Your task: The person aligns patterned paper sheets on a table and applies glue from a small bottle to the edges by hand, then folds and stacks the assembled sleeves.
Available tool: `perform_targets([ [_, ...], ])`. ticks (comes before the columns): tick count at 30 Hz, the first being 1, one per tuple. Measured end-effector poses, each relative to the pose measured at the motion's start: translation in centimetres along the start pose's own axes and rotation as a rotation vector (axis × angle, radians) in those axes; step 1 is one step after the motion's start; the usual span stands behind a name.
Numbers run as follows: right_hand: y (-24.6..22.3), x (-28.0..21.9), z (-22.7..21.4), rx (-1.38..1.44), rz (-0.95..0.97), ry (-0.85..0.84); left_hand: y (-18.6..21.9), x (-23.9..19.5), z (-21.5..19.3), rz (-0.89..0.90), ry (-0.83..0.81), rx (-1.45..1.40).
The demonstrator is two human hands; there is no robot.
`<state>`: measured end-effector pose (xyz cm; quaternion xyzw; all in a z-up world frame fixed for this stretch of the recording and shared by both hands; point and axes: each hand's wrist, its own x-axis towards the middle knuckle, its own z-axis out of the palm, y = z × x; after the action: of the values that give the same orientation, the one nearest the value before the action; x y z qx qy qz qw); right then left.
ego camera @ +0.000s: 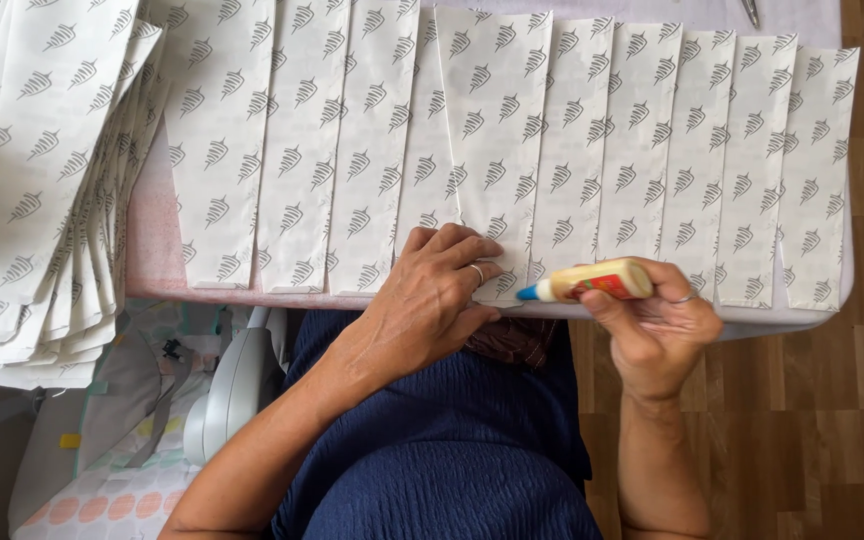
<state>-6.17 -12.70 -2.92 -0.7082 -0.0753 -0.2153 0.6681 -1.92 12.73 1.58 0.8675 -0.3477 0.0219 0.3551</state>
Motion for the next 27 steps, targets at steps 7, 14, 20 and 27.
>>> perform_targets([
  [7, 1.0, -0.5, -1.3, 0.028, -0.025, 0.101, 0.3, 0.2, 0.8, -0.056, 0.070, -0.009],
  [14, 0.6, -0.6, 1.7, 0.008, -0.003, 0.006, 0.6, 0.0, 1.1, -0.084, 0.121, -0.016],
  [20, 1.3, -0.9, 2.1, -0.003, 0.014, 0.012, 0.5, -0.1, 1.0, -0.069, 0.127, -0.023],
  [27, 4.1, -1.7, -3.7, -0.018, -0.010, 0.135, 0.3, -0.3, 0.6, -0.038, 0.133, -0.053],
])
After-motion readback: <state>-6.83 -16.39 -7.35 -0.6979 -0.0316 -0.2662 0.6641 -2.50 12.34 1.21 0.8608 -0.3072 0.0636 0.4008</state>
